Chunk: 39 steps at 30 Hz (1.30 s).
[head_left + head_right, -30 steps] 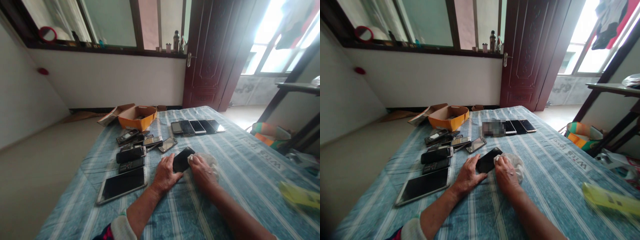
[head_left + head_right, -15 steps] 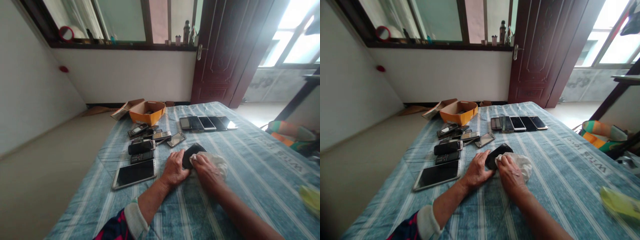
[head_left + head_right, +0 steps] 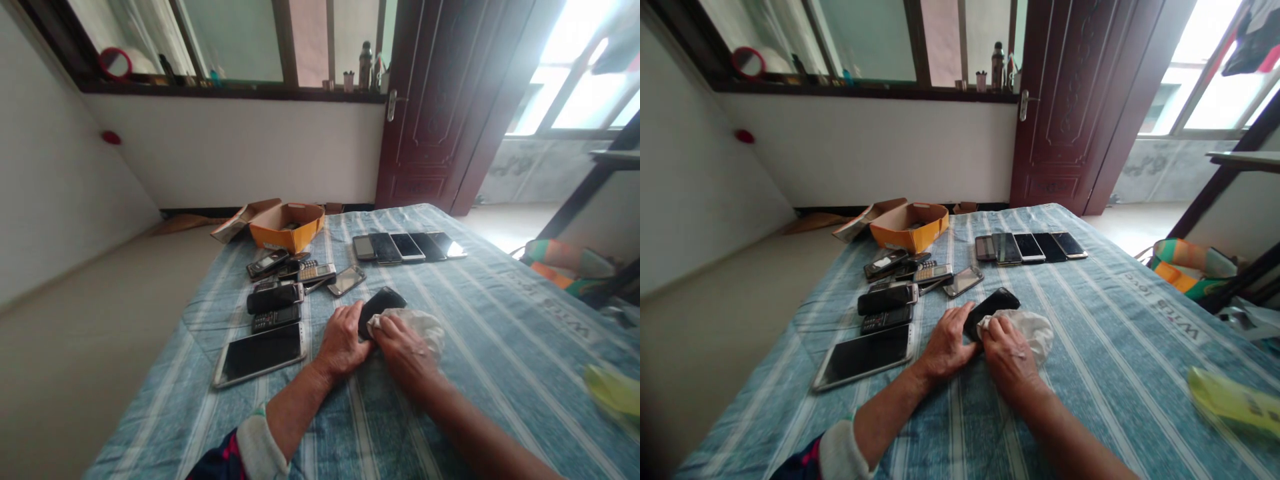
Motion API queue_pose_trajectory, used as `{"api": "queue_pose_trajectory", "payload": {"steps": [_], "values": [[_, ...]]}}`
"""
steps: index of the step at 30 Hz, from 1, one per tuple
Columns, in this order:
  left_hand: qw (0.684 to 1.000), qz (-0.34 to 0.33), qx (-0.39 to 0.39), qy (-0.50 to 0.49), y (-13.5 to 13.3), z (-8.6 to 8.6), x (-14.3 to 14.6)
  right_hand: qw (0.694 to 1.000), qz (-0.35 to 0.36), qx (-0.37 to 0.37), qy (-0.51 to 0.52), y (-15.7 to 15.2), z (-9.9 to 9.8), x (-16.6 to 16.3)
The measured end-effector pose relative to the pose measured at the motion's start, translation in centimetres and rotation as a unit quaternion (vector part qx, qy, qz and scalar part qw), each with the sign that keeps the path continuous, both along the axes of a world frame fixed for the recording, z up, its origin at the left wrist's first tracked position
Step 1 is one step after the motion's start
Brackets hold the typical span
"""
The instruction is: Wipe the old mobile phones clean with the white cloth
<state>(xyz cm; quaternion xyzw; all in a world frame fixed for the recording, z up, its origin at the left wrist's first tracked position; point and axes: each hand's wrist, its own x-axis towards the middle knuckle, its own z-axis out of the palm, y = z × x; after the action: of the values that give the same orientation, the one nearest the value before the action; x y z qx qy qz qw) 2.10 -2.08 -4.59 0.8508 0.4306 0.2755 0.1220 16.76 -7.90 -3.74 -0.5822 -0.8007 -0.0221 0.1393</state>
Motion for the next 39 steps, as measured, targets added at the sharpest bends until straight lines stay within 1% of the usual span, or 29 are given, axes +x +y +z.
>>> {"api": "queue_pose_trajectory", "payload": {"steps": [9,15,21,25,28,32,36,39], "values": [[1.0,0.002,-0.008,-0.01,-0.1,0.1,-0.1,0.993,-0.114,-0.036,-0.02,2.1,1.0,3.4],[1.0,0.004,-0.018,-0.011,-0.3,0.4,0.0,0.987,-0.133,-0.077,-0.05,3.5,2.1,3.8],[1.0,0.008,-0.002,-0.026,-0.2,0.5,0.0,0.991,-0.1,-0.073,-0.052,5.7,2.7,3.8],[1.0,0.01,0.001,-0.028,-0.1,0.3,0.0,0.993,-0.081,-0.064,-0.049,7.0,2.4,3.6],[1.0,0.008,-0.004,-0.023,0.0,0.3,-0.1,0.995,-0.066,-0.061,-0.045,7.2,2.1,3.1],[1.0,0.007,-0.006,-0.025,0.0,0.2,-0.1,0.998,-0.012,-0.046,-0.028,6.0,2.0,1.8],[1.0,0.006,-0.014,-0.019,0.1,0.0,-0.2,0.998,0.029,-0.043,-0.018,3.9,1.9,0.5],[1.0,0.008,-0.013,-0.015,0.2,-0.2,-0.2,0.998,0.053,-0.027,-0.014,2.3,1.4,0.3]]}}
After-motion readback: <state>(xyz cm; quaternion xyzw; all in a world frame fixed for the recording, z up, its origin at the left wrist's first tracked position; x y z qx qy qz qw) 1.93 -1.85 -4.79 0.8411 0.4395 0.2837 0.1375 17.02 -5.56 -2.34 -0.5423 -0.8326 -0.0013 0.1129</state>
